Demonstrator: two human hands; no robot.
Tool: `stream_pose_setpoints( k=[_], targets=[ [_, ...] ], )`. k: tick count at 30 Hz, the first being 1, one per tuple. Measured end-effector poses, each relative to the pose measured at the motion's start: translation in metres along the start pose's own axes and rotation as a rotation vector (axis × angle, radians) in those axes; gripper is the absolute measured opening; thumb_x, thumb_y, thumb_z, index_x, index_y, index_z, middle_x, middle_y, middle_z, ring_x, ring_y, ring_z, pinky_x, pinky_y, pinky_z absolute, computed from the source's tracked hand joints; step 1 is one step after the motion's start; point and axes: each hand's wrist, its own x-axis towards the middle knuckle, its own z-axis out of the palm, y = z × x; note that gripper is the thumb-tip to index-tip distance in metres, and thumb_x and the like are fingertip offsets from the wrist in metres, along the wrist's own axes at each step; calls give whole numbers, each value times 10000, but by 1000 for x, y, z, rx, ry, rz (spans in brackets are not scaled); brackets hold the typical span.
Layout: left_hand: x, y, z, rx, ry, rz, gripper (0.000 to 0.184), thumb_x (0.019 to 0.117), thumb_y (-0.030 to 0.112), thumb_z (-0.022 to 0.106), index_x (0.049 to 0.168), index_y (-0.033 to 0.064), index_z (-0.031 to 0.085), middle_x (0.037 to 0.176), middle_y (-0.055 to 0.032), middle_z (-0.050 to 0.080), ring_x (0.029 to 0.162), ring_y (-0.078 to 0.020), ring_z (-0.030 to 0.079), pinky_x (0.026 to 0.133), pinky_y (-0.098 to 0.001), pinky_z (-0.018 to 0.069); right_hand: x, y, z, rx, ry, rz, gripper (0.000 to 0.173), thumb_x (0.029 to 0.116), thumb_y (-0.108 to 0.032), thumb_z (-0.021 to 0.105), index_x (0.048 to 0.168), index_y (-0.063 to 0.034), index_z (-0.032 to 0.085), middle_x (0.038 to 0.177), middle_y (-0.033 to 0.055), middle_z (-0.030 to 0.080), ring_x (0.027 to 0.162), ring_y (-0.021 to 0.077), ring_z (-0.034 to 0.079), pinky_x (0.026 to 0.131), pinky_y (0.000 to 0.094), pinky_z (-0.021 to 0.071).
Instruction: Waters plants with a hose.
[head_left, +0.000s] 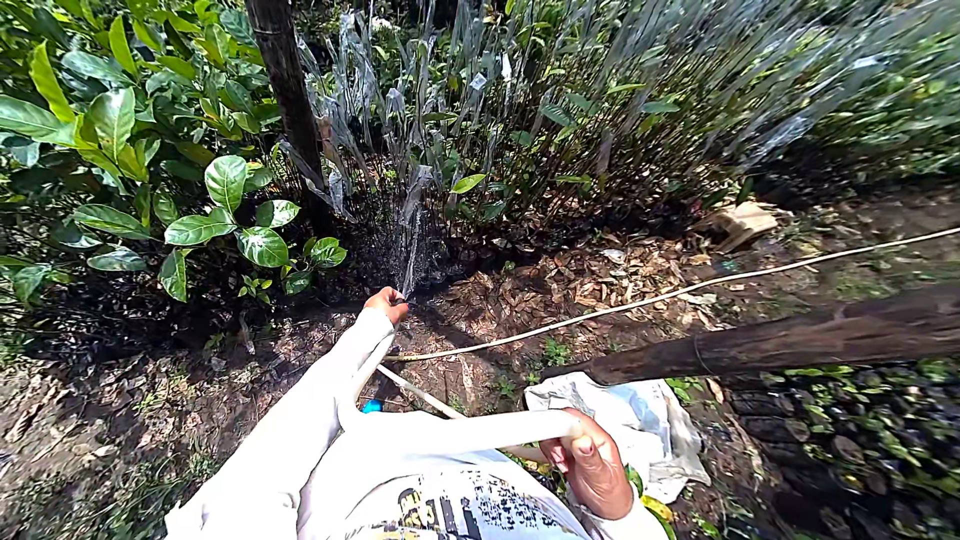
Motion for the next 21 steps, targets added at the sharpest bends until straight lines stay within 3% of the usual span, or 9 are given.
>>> stream_pose_setpoints(
  k=[6, 11, 21],
  targets=[
    [7, 8, 11, -6, -33, 14, 342, 997, 201, 655, 1275, 11, 596, 1099, -182, 685, 961, -262, 676, 904, -456, 538, 0, -3, -5, -19, 28, -6, 295, 1003, -485, 571, 1038, -236, 725, 774, -151, 665, 633, -95, 561, 582, 75, 451],
    [12, 10, 6, 33, 20, -7, 338, 987, 179, 664, 1269, 1, 610, 1145, -206, 682, 1052, -299, 667, 978, -485, 508, -3, 0, -9, -17, 59, -1, 294, 1003, -484, 575, 1034, -235, 728, 760, -148, 656, 618, -89, 551, 569, 80, 444],
    [31, -7, -13, 41, 105, -23, 357, 985, 217, 666, 1280, 27, 608, 1084, -180, 701, 959, -287, 689, 906, -495, 540, -2, 4, -6, -29, 41, 43, 289, 996, -493, 582, 997, -236, 713, 726, -160, 629, 607, -101, 543, 566, 75, 444]
  ],
)
